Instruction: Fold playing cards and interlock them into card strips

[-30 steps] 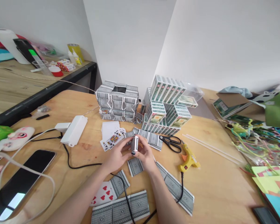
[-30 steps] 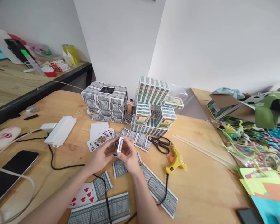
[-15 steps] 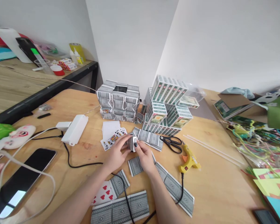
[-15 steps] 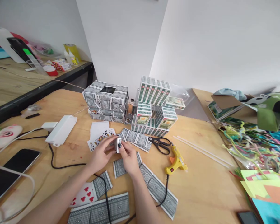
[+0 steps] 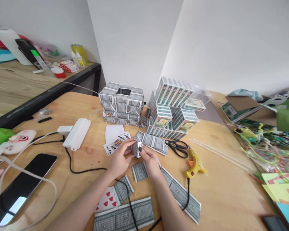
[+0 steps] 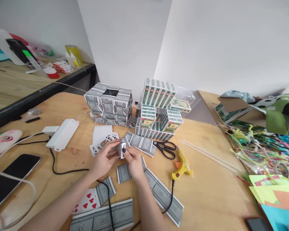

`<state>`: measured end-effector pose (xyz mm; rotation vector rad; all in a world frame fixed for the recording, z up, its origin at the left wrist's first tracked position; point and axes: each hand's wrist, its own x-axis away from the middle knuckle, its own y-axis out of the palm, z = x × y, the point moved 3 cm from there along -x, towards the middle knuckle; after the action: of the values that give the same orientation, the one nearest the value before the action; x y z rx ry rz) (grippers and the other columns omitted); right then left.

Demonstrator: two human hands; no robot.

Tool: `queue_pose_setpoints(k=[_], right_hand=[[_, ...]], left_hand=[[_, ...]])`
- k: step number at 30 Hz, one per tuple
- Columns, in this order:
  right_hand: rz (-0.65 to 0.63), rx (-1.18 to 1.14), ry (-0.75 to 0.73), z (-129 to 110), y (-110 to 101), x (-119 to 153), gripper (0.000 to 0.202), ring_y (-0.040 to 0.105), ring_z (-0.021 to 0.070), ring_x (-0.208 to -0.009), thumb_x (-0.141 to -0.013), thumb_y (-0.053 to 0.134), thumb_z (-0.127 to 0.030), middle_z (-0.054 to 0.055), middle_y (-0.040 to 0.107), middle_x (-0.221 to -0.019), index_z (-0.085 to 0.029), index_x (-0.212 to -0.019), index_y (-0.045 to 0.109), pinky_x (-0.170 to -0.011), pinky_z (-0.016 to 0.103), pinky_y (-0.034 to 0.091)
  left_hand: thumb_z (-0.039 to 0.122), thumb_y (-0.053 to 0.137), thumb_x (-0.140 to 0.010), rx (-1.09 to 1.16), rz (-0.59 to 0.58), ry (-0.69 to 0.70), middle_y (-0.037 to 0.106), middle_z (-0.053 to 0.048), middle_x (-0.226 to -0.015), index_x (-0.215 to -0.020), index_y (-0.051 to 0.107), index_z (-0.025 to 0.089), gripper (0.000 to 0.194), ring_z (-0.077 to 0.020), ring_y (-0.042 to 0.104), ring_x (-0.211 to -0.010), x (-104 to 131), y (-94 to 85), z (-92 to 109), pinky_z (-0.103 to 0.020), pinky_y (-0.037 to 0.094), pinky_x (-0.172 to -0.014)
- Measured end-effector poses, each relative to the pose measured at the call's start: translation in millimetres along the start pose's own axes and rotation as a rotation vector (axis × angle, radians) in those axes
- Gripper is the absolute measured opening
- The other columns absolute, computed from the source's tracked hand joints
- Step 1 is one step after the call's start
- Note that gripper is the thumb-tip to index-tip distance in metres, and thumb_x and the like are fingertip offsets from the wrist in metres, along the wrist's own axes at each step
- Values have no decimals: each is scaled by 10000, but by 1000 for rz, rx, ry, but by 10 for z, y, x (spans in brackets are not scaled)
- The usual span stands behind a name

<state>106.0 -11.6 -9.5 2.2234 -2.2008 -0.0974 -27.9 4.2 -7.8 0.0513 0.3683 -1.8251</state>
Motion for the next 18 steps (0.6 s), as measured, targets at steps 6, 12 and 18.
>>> queue_pose_setpoints(k=[6,12,18], right_hand=[[9,127,-35,-58,26,16,388,400,132,-611,-833,437,-456,-13,414,-620,-177,-568,488,-608,250,342],[35,238,-97,-104,55,43,371,392,129,-598,-867,398,-388,-13,394,-614,-180,-567,461,-566,248,323],[85,290,-135,-129,74,61,356,385,128,-571,-866,406,-336,-14,382,-591,-186,-544,434,-537,252,312]], left_hand=[[44,467,-737,-34,15,0,434,-58,-1263,-1140,491,244,451,-209,410,-1201,0,-6,-6,-380,500,-889],[64,469,-746,-66,45,9,451,-59,-1253,-1134,501,247,430,-216,422,-1194,4,-8,-26,-383,507,-878],[52,462,-736,-66,30,17,458,-57,-1251,-1133,499,250,445,-216,417,-1197,4,-5,-37,-399,498,-892]])
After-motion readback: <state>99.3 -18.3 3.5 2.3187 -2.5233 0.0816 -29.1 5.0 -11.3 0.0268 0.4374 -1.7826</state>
